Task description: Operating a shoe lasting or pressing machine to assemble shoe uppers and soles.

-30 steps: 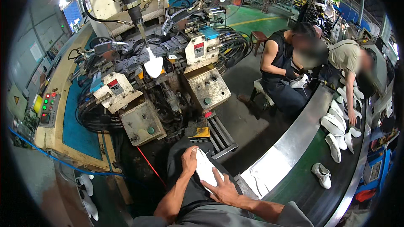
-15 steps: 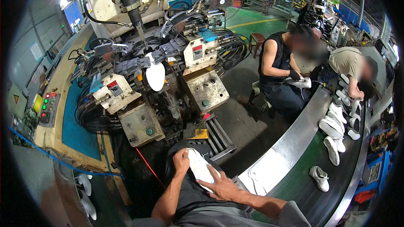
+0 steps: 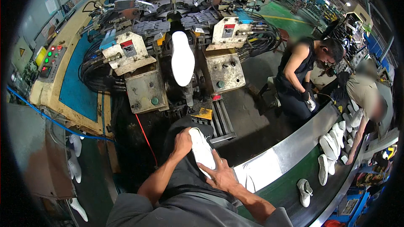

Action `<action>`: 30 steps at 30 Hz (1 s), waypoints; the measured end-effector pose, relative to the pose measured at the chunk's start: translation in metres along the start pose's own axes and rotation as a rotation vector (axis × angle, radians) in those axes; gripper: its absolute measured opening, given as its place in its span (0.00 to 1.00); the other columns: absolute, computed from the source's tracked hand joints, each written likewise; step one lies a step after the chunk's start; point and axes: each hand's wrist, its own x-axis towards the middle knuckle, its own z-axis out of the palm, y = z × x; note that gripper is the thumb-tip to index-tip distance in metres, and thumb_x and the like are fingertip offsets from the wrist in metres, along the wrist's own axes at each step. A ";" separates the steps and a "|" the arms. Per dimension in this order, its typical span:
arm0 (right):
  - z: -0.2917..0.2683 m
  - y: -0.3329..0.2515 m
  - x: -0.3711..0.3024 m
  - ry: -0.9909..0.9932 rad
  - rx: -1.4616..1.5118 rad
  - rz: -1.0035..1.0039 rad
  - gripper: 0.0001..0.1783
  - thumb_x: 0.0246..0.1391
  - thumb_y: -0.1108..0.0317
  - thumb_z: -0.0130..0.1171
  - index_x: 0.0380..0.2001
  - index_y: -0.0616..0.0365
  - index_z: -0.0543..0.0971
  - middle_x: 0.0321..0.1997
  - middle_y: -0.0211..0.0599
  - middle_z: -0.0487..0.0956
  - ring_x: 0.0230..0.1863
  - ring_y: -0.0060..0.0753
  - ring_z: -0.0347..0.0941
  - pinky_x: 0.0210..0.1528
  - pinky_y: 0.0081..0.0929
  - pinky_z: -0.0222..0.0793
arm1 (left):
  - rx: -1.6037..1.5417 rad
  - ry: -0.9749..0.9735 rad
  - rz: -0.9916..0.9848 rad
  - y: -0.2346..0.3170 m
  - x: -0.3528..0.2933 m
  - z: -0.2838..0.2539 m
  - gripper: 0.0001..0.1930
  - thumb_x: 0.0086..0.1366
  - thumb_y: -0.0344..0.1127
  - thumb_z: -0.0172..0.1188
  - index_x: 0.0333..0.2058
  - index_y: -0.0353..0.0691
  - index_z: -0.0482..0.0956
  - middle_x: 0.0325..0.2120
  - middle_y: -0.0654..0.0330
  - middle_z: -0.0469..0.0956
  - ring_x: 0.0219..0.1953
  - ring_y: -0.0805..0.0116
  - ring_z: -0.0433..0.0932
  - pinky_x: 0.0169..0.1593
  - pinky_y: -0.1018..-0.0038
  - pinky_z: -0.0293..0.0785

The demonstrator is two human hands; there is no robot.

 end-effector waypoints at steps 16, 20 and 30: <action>-0.111 0.029 0.071 0.550 -0.041 0.027 0.40 0.57 0.59 0.72 0.74 0.29 0.77 0.83 0.74 0.49 0.70 0.77 0.68 0.67 0.61 0.74 | -1.135 -0.162 -0.207 0.085 0.286 -0.119 0.40 0.76 0.52 0.64 0.79 0.43 0.58 0.71 0.47 0.71 0.74 0.53 0.69 0.72 0.51 0.69; -0.164 0.016 0.152 0.577 -0.085 -0.059 0.41 0.55 0.61 0.72 0.73 0.30 0.77 0.84 0.73 0.49 0.71 0.78 0.66 0.70 0.60 0.72 | -1.238 -0.233 -0.075 0.079 0.251 -0.151 0.39 0.78 0.46 0.61 0.80 0.42 0.56 0.72 0.46 0.69 0.70 0.53 0.74 0.70 0.56 0.75; -0.177 -0.005 0.316 0.636 -0.110 -0.088 0.43 0.56 0.61 0.71 0.75 0.24 0.73 0.84 0.69 0.48 0.66 0.76 0.68 0.65 0.59 0.75 | -1.411 0.084 -0.237 -0.023 0.011 -0.185 0.40 0.79 0.64 0.44 0.77 0.41 0.59 0.62 0.42 0.78 0.57 0.40 0.83 0.56 0.35 0.84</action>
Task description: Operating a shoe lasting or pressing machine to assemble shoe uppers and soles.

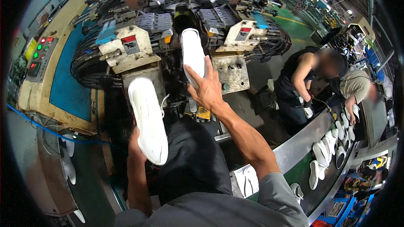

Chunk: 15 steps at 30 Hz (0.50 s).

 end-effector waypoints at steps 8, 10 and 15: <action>0.035 -0.003 0.004 0.099 -0.114 -0.094 0.45 0.52 0.62 0.74 0.75 0.30 0.73 0.82 0.71 0.52 0.70 0.81 0.64 0.71 0.62 0.69 | -0.095 0.164 -0.158 -0.040 -0.108 -0.074 0.36 0.79 0.55 0.53 0.79 0.46 0.60 0.71 0.51 0.72 0.70 0.51 0.74 0.73 0.53 0.70; 0.042 0.006 0.003 0.208 -0.175 -0.188 0.45 0.53 0.62 0.74 0.75 0.34 0.73 0.81 0.72 0.55 0.73 0.81 0.61 0.76 0.63 0.63 | -0.193 0.127 -0.186 -0.050 -0.115 -0.075 0.35 0.81 0.54 0.51 0.78 0.45 0.61 0.71 0.52 0.73 0.70 0.52 0.74 0.73 0.54 0.70; 0.049 0.009 -0.001 0.236 -0.136 -0.263 0.37 0.59 0.67 0.65 0.73 0.51 0.74 0.78 0.71 0.63 0.80 0.72 0.57 0.80 0.64 0.55 | -0.131 0.131 -0.126 -0.063 -0.118 -0.046 0.32 0.83 0.53 0.48 0.77 0.43 0.62 0.69 0.53 0.74 0.69 0.55 0.75 0.73 0.56 0.71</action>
